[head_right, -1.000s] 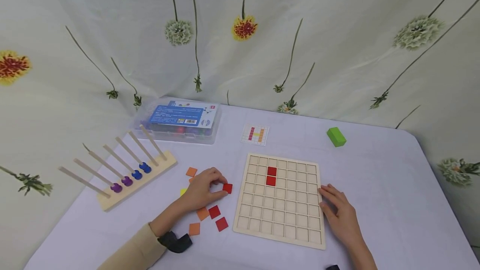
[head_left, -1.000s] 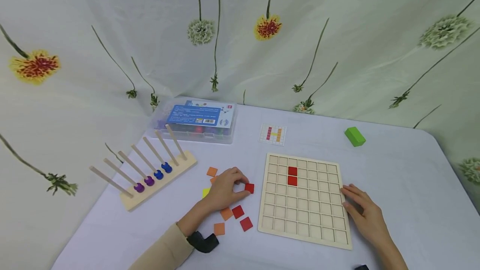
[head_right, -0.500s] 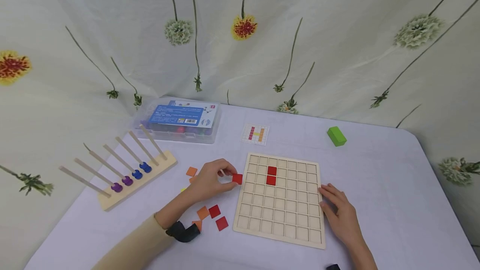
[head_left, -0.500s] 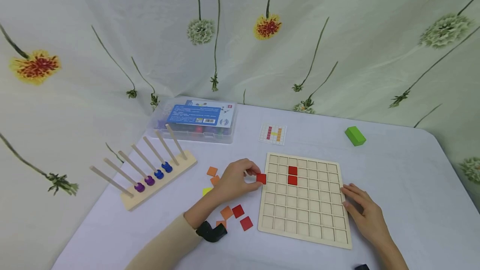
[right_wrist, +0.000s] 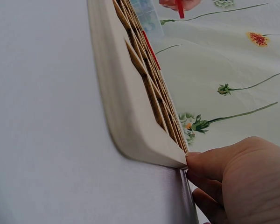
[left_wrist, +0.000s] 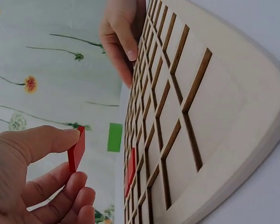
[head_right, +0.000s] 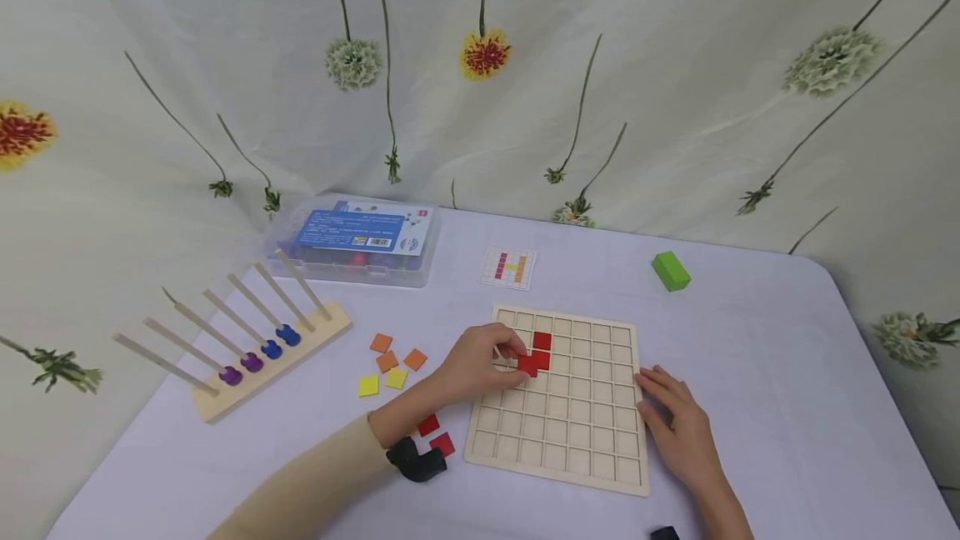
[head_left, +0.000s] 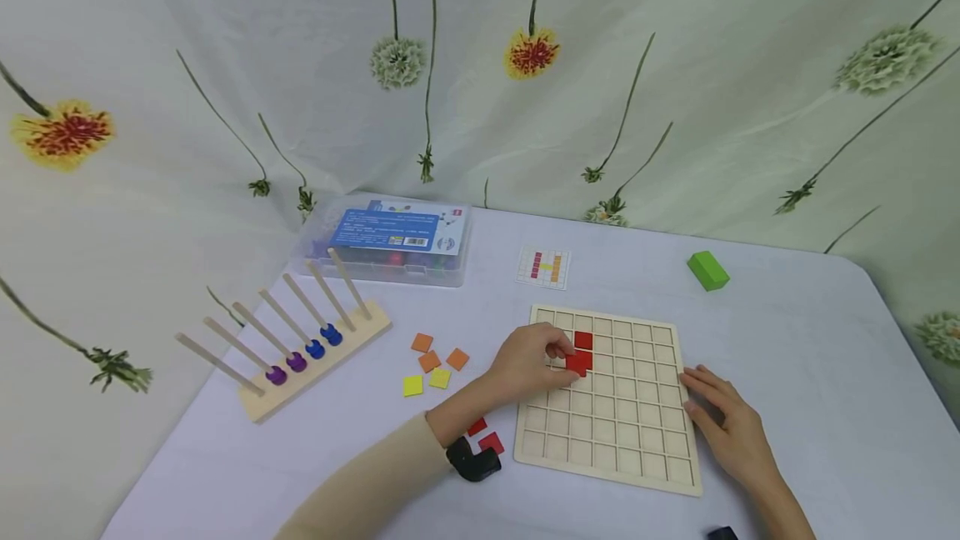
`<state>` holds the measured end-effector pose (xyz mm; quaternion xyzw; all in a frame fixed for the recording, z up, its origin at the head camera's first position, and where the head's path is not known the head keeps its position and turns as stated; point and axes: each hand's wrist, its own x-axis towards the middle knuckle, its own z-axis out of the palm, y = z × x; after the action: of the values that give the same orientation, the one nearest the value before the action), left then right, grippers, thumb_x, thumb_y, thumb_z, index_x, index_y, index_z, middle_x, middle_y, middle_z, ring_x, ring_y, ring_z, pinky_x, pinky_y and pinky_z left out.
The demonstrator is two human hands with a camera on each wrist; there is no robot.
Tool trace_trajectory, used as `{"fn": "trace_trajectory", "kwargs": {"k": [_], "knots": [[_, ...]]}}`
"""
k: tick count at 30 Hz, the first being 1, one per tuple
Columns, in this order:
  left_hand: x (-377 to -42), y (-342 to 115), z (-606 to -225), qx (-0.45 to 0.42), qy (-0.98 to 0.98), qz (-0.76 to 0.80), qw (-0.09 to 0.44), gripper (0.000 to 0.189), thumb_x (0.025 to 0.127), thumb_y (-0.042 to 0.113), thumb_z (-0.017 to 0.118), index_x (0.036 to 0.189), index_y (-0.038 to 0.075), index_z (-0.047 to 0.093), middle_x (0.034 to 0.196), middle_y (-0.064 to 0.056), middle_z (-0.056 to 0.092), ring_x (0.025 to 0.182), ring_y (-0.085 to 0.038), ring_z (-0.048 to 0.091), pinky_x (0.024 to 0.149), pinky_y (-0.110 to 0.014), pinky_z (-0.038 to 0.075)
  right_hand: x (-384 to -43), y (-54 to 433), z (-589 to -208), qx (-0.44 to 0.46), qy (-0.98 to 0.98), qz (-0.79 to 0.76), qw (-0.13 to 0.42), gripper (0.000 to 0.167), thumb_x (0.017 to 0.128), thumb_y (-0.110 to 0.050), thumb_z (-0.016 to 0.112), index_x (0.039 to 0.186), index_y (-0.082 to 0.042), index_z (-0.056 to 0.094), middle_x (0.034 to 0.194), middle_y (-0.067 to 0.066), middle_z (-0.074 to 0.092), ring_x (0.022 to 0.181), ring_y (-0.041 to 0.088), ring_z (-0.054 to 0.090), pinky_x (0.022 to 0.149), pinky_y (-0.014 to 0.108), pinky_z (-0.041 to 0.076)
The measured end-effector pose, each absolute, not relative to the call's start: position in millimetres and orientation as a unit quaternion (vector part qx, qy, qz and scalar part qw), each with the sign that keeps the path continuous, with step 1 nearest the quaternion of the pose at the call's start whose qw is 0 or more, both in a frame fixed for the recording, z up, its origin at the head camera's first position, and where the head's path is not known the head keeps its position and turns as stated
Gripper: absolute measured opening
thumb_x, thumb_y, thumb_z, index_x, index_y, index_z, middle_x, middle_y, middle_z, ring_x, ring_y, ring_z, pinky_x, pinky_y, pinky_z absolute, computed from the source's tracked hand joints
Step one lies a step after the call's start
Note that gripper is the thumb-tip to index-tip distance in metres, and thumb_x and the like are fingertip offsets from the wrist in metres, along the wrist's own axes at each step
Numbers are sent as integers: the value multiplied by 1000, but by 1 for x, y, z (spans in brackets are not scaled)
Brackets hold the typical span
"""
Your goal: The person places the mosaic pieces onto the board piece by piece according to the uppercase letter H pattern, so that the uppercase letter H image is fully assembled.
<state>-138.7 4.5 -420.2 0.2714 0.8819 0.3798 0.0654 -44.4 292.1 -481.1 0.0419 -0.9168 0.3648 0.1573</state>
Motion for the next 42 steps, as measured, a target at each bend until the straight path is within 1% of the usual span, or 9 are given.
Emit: {"fn": "trace_trajectory", "kwargs": {"k": [3, 8, 14, 20, 25, 29, 35, 39, 42], "knots": [[-140, 13, -426, 268, 888, 365, 75, 18, 78, 21, 81, 88, 12, 70, 81, 5, 62, 75, -5, 52, 69, -15, 42, -45, 292, -481, 44, -916, 365, 160, 33, 90, -2, 65, 122, 3, 64, 133, 21, 58, 132, -18, 27, 105, 1, 11], [-142, 22, -433, 266, 902, 327, 92, 17, 78, 22, 80, 88, 13, 70, 77, 9, 58, 73, -2, 49, 66, -15, 41, -46, 292, -481, 49, -915, 364, 165, 33, 88, 0, 66, 121, 4, 64, 131, 22, 59, 128, -23, 24, 103, -1, 12], [-142, 27, -438, 273, 911, 296, 90, 14, 78, 20, 79, 84, 14, 69, 75, 9, 56, 71, -2, 49, 62, -15, 39, -47, 292, -482, 48, -915, 365, 163, 33, 88, 0, 66, 121, 4, 64, 131, 22, 58, 128, -24, 24, 105, 1, 11], [-142, 29, -441, 272, 916, 282, 84, 15, 77, 20, 80, 85, 12, 69, 75, 8, 56, 71, -3, 48, 61, -15, 39, -47, 292, -482, 51, -914, 365, 169, 34, 87, 1, 66, 120, 4, 64, 130, 23, 59, 126, -26, 22, 107, 2, 10], [-141, 31, -442, 280, 917, 275, 74, 15, 78, 19, 79, 86, 12, 69, 75, 7, 56, 72, -4, 48, 61, -15, 38, -46, 292, -482, 48, -915, 364, 168, 34, 88, 1, 66, 121, 4, 64, 131, 23, 59, 127, -26, 22, 108, 3, 9], [-139, 31, -440, 280, 918, 271, 75, 14, 78, 18, 78, 86, 11, 70, 74, 6, 55, 72, -5, 47, 60, -16, 38, -46, 292, -482, 47, -915, 366, 166, 33, 88, 0, 66, 121, 4, 64, 131, 23, 59, 127, -25, 23, 107, 2, 10], [-137, 31, -439, 284, 919, 264, 67, 13, 77, 17, 78, 84, 11, 70, 73, 6, 55, 71, -6, 46, 58, -16, 37, -45, 292, -482, 48, -913, 369, 167, 33, 88, 1, 66, 121, 5, 64, 131, 22, 59, 126, -25, 23, 103, -1, 12], [-138, 32, -440, 288, 922, 252, 60, 14, 77, 19, 79, 85, 11, 71, 73, 6, 55, 71, -6, 46, 58, -16, 37, -46, 293, -482, 48, -913, 367, 169, 33, 87, 1, 66, 120, 5, 64, 130, 22, 59, 126, -26, 23, 102, -2, 13], [-138, 30, -437, 290, 924, 242, 56, 17, 77, 22, 80, 88, 12, 72, 73, 7, 55, 71, -5, 46, 58, -16, 37, -46, 293, -483, 48, -914, 366, 169, 33, 88, 0, 66, 120, 5, 64, 131, 23, 59, 126, -26, 23, 105, 0, 11]]}}
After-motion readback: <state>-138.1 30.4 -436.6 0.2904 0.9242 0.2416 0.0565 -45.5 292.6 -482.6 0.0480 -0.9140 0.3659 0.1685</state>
